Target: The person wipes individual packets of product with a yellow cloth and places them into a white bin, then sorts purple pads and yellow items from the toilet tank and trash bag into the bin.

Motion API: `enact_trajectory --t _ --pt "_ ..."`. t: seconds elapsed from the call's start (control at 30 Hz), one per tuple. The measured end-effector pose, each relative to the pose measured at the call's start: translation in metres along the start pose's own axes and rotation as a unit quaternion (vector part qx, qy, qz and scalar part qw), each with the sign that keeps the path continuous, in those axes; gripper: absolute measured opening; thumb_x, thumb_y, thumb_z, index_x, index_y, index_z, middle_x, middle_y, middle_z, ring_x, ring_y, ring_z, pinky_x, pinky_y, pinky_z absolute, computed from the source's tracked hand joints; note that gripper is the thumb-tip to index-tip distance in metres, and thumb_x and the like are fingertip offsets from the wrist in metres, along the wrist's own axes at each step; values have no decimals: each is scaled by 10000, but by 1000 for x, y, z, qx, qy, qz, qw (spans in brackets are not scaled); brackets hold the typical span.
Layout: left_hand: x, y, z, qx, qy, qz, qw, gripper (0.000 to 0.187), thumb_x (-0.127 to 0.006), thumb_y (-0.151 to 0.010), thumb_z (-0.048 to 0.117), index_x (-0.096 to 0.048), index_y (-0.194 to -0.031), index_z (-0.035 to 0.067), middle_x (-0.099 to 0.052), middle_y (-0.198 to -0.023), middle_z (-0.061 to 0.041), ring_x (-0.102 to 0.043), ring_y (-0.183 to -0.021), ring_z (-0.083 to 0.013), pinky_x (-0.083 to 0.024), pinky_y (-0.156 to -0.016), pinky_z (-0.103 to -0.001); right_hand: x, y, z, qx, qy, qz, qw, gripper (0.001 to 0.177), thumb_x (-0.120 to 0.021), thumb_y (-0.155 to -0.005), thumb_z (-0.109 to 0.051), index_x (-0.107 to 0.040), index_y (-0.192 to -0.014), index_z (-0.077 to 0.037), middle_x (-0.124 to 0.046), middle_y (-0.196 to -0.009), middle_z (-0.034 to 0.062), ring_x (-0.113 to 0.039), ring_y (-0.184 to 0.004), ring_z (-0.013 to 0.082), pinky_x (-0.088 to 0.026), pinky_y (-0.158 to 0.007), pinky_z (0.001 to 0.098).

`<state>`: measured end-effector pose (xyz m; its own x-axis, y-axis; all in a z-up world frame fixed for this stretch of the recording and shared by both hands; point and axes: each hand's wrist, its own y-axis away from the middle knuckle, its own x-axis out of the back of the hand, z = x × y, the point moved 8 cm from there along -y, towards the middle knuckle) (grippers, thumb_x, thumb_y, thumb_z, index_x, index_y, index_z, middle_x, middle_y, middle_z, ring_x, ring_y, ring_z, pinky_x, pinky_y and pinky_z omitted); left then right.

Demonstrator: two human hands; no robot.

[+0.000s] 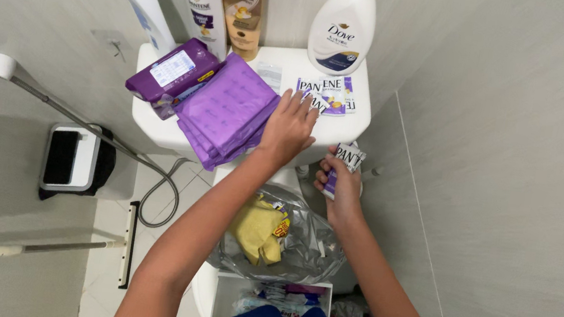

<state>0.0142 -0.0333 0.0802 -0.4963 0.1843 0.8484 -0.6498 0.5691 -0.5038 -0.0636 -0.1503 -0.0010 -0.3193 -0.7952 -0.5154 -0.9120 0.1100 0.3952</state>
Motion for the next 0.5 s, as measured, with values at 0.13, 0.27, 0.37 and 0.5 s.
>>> enact_trajectory --t 0.13,0.27,0.37,0.5 --pt "-17 -37 -19 55 -47 -77 994 1051 -706 -583 744 -618 -1305 -14 -743 -1085 -180 -704 -985 -296 -396 -1010 -437 5 5 3 -8 -8 -6 1000 202 -609 -936 -98 -587 -1137 -97 -534 -753 -2 -491 -581 97 -401 -497 271" --pt "-56 -51 -23 101 30 -288 952 781 -763 -811 637 -612 -1233 -2 -728 -980 -95 -725 -908 -220 -412 -973 -412 13 4 5 -19 -8 12 1000 219 -610 -922 -99 -618 -1141 -97 -531 -742 -5 -494 -569 100 -395 -484 274" --pt "-77 -56 -24 136 41 -305 942 573 -835 -738 469 -660 -1107 67 -709 -998 -49 -734 -908 -206 -450 -893 -395 21 5 6 -14 -2 19 1000 215 -615 -917 -95 -621 -1132 -97 -532 -743 -5 -495 -565 103 -392 -478 277" --pt "-120 -58 -31 175 33 -217 960 254 -740 -780 134 -669 -1021 96 -742 -922 -47 -753 -854 -235 -536 -730 -403 23 4 7 -11 -7 7 1000 206 -621 -921 -92 -622 -1127 -95 -527 -751 -9 -494 -575 101 -385 -480 277"
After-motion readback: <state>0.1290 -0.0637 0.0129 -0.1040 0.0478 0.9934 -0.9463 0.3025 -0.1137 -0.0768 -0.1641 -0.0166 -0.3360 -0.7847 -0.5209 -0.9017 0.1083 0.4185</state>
